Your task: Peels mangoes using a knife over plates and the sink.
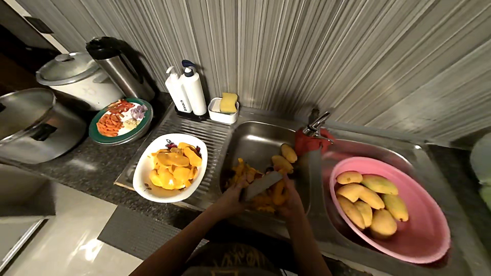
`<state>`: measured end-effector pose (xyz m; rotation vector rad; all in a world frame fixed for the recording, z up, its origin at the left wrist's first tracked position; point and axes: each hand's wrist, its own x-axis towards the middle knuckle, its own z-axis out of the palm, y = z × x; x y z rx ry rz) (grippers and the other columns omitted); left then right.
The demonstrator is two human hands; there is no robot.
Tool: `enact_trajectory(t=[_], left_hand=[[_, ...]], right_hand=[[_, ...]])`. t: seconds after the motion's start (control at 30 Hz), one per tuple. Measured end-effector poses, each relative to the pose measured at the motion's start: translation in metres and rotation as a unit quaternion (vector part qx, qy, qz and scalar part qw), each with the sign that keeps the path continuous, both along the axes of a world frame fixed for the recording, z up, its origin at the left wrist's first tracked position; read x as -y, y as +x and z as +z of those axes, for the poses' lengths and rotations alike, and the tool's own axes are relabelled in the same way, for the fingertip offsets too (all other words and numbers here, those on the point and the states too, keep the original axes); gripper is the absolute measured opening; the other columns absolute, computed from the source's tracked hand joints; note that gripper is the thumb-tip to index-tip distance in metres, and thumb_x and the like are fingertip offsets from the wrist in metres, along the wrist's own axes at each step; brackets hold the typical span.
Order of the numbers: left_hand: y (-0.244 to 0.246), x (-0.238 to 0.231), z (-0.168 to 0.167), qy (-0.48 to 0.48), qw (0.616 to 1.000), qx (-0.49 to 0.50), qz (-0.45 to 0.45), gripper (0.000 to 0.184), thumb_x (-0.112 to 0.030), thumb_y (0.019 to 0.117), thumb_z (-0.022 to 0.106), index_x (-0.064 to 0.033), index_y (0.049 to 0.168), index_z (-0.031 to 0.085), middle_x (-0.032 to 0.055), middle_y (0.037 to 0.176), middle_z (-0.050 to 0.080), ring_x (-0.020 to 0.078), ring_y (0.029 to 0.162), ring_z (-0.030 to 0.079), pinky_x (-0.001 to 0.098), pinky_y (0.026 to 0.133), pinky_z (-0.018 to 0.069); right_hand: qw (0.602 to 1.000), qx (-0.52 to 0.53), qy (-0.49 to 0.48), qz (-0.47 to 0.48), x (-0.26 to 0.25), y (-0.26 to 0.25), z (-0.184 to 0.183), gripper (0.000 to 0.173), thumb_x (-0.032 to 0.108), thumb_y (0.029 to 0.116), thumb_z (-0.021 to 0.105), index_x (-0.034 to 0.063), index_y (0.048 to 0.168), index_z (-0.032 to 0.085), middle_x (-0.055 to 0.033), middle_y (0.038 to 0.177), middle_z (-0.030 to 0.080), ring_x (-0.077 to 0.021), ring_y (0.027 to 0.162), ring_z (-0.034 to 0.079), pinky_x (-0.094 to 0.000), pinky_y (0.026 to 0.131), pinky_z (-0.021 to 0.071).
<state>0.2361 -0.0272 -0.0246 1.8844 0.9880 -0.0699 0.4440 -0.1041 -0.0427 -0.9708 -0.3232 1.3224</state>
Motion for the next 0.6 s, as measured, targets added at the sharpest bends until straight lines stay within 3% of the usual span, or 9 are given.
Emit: enact_trajectory(t=[0.07, 0.13, 0.2, 0.3, 0.37, 0.43, 0.53, 0.6], left_hand=[[-0.003, 0.000, 0.006, 0.007, 1.000, 0.016, 0.010, 0.093, -0.043, 0.0901, 0.076, -0.0043, 0.160, 0.028, 0.0259, 0.140, 0.056, 0.0346, 0.126, 0.059, 0.0484, 0.108, 0.0466], [-0.010, 0.001, 0.012, 0.017, 0.999, 0.033, 0.004, 0.079, -0.044, 0.0936, 0.072, -0.0064, 0.156, 0.040, 0.0235, 0.142, 0.055, 0.0327, 0.130, 0.056, 0.0467, 0.111, 0.0443], [-0.019, 0.006, 0.014, 0.037, 0.996, 0.081, -0.012, 0.070, -0.040, 0.0981, 0.066, -0.0087, 0.155, 0.043, 0.0204, 0.147, 0.053, 0.0282, 0.134, 0.054, 0.0433, 0.114, 0.0428], [-0.034, 0.018, 0.016, 0.075, 0.982, 0.171, -0.022, 0.060, -0.033, 0.0989, 0.067, -0.0090, 0.150, 0.047, 0.0143, 0.145, 0.056, 0.0185, 0.130, 0.058, 0.0365, 0.109, 0.0490], [-0.046, 0.021, 0.017, 0.129, 0.971, 0.200, -0.017, 0.053, -0.032, 0.0987, 0.067, -0.0086, 0.144, 0.052, 0.0136, 0.139, 0.060, 0.0175, 0.123, 0.062, 0.0360, 0.105, 0.0525], [-0.060, 0.020, 0.022, 0.186, 0.967, 0.176, -0.008, 0.051, -0.036, 0.1009, 0.064, -0.0112, 0.144, 0.053, 0.0140, 0.136, 0.061, 0.0199, 0.117, 0.065, 0.0391, 0.100, 0.0556], [-0.082, 0.018, 0.031, 0.288, 0.951, 0.112, 0.018, 0.050, -0.042, 0.1034, 0.057, -0.0182, 0.147, 0.053, 0.0125, 0.128, 0.064, 0.0240, 0.104, 0.070, 0.0449, 0.084, 0.0607], [-0.098, 0.018, 0.036, 0.339, 0.936, 0.090, 0.029, 0.050, -0.041, 0.1035, 0.056, -0.0194, 0.148, 0.053, 0.0119, 0.123, 0.066, 0.0246, 0.100, 0.070, 0.0452, 0.079, 0.0612]], right_hand=[[0.997, -0.007, -0.051, -0.049, -0.004, -0.002, 0.002, 0.051, 0.041, 0.1122, 0.020, 0.0095, 0.141, 0.048, -0.0085, 0.105, 0.068, -0.0154, 0.080, 0.068, -0.0319, 0.065, 0.0602], [0.989, -0.065, -0.078, -0.104, -0.010, -0.001, 0.002, 0.047, 0.039, 0.1121, 0.022, 0.0086, 0.131, 0.053, -0.0091, 0.101, 0.067, -0.0174, 0.080, 0.068, -0.0347, 0.066, 0.0602], [0.985, -0.132, -0.052, -0.094, -0.016, -0.001, 0.004, 0.044, 0.035, 0.1112, 0.023, 0.0077, 0.129, 0.053, -0.0118, 0.101, 0.069, -0.0219, 0.087, 0.071, -0.0385, 0.071, 0.0614], [0.981, -0.179, 0.069, 0.016, -0.034, -0.009, 0.007, 0.047, 0.035, 0.1086, 0.020, 0.0037, 0.132, 0.048, -0.0165, 0.100, 0.068, -0.0244, 0.082, 0.071, -0.0352, 0.069, 0.0617], [0.972, -0.186, 0.121, 0.077, -0.054, -0.019, 0.014, 0.045, 0.035, 0.1059, 0.031, 0.0034, 0.134, 0.045, -0.0169, 0.101, 0.066, -0.0248, 0.079, 0.069, -0.0344, 0.065, 0.0603], [0.962, -0.220, 0.119, 0.112, -0.074, -0.033, 0.022, 0.039, 0.036, 0.1057, 0.036, 0.0077, 0.131, 0.047, -0.0159, 0.100, 0.067, -0.0265, 0.077, 0.070, -0.0370, 0.061, 0.0597], [0.971, -0.193, 0.093, 0.109, -0.089, -0.060, 0.045, 0.041, 0.036, 0.1091, 0.028, 0.0115, 0.136, 0.046, -0.0138, 0.104, 0.065, -0.0239, 0.078, 0.069, -0.0347, 0.062, 0.0594], [0.976, -0.169, 0.079, 0.115, -0.098, -0.076, 0.055, 0.042, 0.035, 0.1096, 0.025, 0.0127, 0.140, 0.045, -0.0131, 0.106, 0.066, -0.0234, 0.081, 0.069, -0.0348, 0.064, 0.0593]])
